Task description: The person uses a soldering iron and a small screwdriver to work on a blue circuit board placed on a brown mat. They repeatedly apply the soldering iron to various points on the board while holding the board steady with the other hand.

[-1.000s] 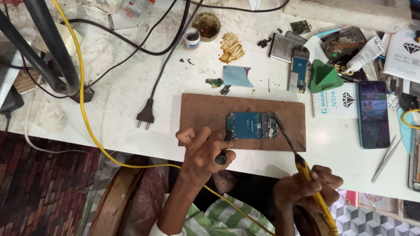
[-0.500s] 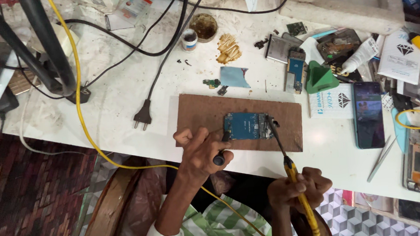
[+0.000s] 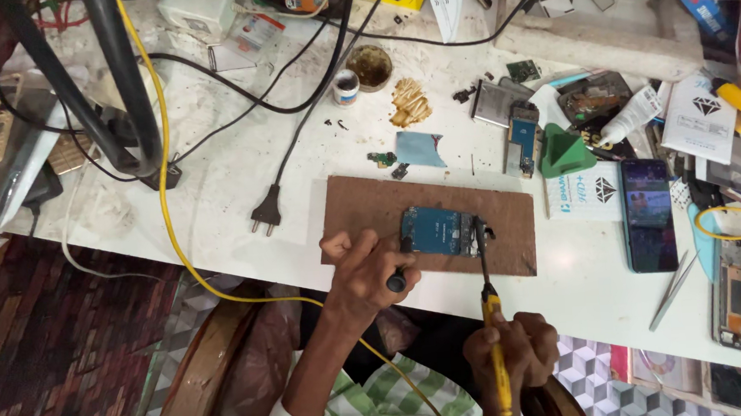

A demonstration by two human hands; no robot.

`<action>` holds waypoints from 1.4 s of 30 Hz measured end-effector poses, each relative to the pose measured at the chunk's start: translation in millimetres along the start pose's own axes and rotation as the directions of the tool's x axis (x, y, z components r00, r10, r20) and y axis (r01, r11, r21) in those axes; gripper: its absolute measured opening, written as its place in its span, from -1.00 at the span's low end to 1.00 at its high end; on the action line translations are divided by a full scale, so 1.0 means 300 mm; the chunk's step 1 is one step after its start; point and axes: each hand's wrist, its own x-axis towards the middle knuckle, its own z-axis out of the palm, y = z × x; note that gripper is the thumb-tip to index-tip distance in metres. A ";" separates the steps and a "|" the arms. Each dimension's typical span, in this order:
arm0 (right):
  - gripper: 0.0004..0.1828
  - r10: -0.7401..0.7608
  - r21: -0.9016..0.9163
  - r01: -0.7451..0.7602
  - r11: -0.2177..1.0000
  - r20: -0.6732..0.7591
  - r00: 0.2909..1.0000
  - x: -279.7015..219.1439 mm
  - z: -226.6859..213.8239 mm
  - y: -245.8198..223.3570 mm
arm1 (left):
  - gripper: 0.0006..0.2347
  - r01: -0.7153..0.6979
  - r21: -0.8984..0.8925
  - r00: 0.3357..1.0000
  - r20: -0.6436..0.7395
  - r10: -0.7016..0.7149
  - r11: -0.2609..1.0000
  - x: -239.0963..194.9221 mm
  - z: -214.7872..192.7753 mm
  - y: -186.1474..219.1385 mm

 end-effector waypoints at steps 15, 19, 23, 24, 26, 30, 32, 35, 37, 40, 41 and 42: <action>-0.75 0.464 -0.023 -0.475 0.879 0.266 0.845 0.342 -0.077 -0.105 | -0.72 -0.038 -0.006 0.999 -0.019 0.038 0.999 0.007 0.013 -0.001; -0.74 0.482 0.060 -0.523 0.850 0.313 0.819 0.400 -0.073 -0.095 | -0.79 -0.027 -0.048 1.000 -0.012 0.026 0.998 0.004 0.015 -0.006; -0.68 0.564 0.189 -0.620 0.762 0.278 0.778 0.416 -0.047 -0.089 | -0.80 0.055 -0.118 0.997 0.065 -0.047 0.991 -0.008 0.019 -0.026; -0.67 0.556 0.161 -0.606 0.779 0.268 0.787 0.414 -0.047 -0.088 | -0.78 0.084 -0.134 0.993 0.094 -0.071 0.987 -0.015 0.020 -0.029; -0.67 0.592 0.180 -0.639 0.748 0.253 0.765 0.407 -0.045 -0.094 | -0.81 0.045 -0.099 0.998 0.055 -0.039 0.994 -0.033 0.012 -0.028; -0.76 0.584 0.104 -0.602 0.792 0.162 0.796 0.400 -0.044 -0.127 | -0.83 0.025 -0.144 0.999 0.048 -0.018 0.989 -0.025 0.024 -0.026; -0.78 0.587 0.016 -0.596 0.803 0.157 0.794 0.401 -0.048 -0.138 | -0.86 0.046 -0.179 0.998 0.051 -0.037 0.983 -0.022 0.024 -0.035; -0.77 0.666 0.045 -0.690 0.723 0.219 0.713 0.414 -0.067 -0.149 | -0.90 0.067 -0.201 0.996 0.064 -0.055 0.977 -0.019 0.017 -0.036; -0.78 0.638 0.068 -0.671 0.738 0.252 0.727 0.431 -0.077 -0.142 | -0.90 0.057 -0.201 0.998 0.051 -0.048 0.978 -0.013 0.022 -0.028; -0.88 0.493 0.154 -0.540 0.828 0.260 0.830 0.453 -0.087 -0.112 | -0.89 0.008 -0.192 1.000 0.014 -0.006 0.981 -0.002 0.019 -0.018; -0.86 0.521 0.197 -0.571 0.797 0.255 0.814 0.459 -0.087 -0.100 | -0.88 -0.006 -0.180 1.000 -0.001 0.006 0.984 0.005 0.019 -0.019; -0.84 0.548 0.240 -0.600 0.763 0.252 0.797 0.463 -0.085 -0.090 | -0.87 -0.019 -0.168 1.000 -0.016 0.017 0.986 0.011 0.021 -0.024</action>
